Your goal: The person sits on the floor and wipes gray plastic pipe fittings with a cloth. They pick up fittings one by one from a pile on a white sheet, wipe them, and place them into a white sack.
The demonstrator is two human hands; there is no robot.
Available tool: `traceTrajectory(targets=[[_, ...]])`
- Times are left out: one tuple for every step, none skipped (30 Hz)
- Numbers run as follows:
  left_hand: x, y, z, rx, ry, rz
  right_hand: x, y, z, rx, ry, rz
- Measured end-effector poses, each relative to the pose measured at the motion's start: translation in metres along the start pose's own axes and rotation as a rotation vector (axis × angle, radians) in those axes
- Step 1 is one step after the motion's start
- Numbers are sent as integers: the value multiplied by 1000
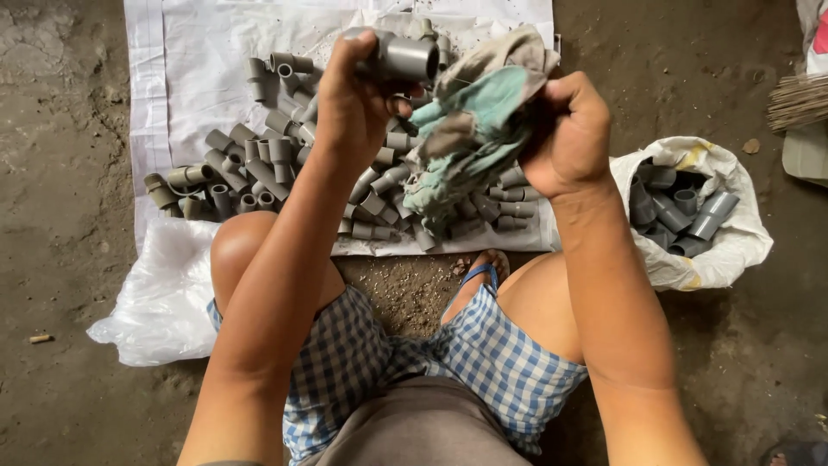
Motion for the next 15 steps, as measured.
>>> traceTrajectory(targets=[[1,-3,0,-13,9,35,5,-3,-8,8,-139,17],[2,-6,1,-25,19,71,10,-5,-16,16,-279,35],[6,-6,-2,-25,20,71,11,-3,-13,15,-279,34],[10,-5,-6,-72,-71,50,12,1,-9,138,-260,7],[14,-4,-12,-118,-165,30,14,4,-5,260,-240,-18],[11,-8,-9,-118,-166,31,12,7,-4,260,-239,-18],[8,-13,-6,-90,-122,72,11,8,-2,337,-228,39],[4,-17,-3,-62,-79,112,10,9,0,414,-216,96],[3,-19,-1,-62,-79,111,8,7,2,415,-217,96],[2,-20,0,-145,-164,130,7,4,4,492,-217,145],[1,-23,1,-227,-250,151,6,1,7,570,-214,193],[4,-21,-3,-227,-250,152,5,1,5,570,-213,192],[7,-20,-6,-261,-222,201,5,0,5,574,-177,205],[10,-20,-9,-295,-194,249,4,0,5,578,-140,218],[9,-21,-9,-293,-194,250,4,-1,7,580,-139,217]])
Point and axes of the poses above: each hand's wrist, its own x-axis away from the middle knuckle, its own z-axis out of the back of the hand, y = z × x, the point moved 2 cm from there along -x, towards the middle knuckle
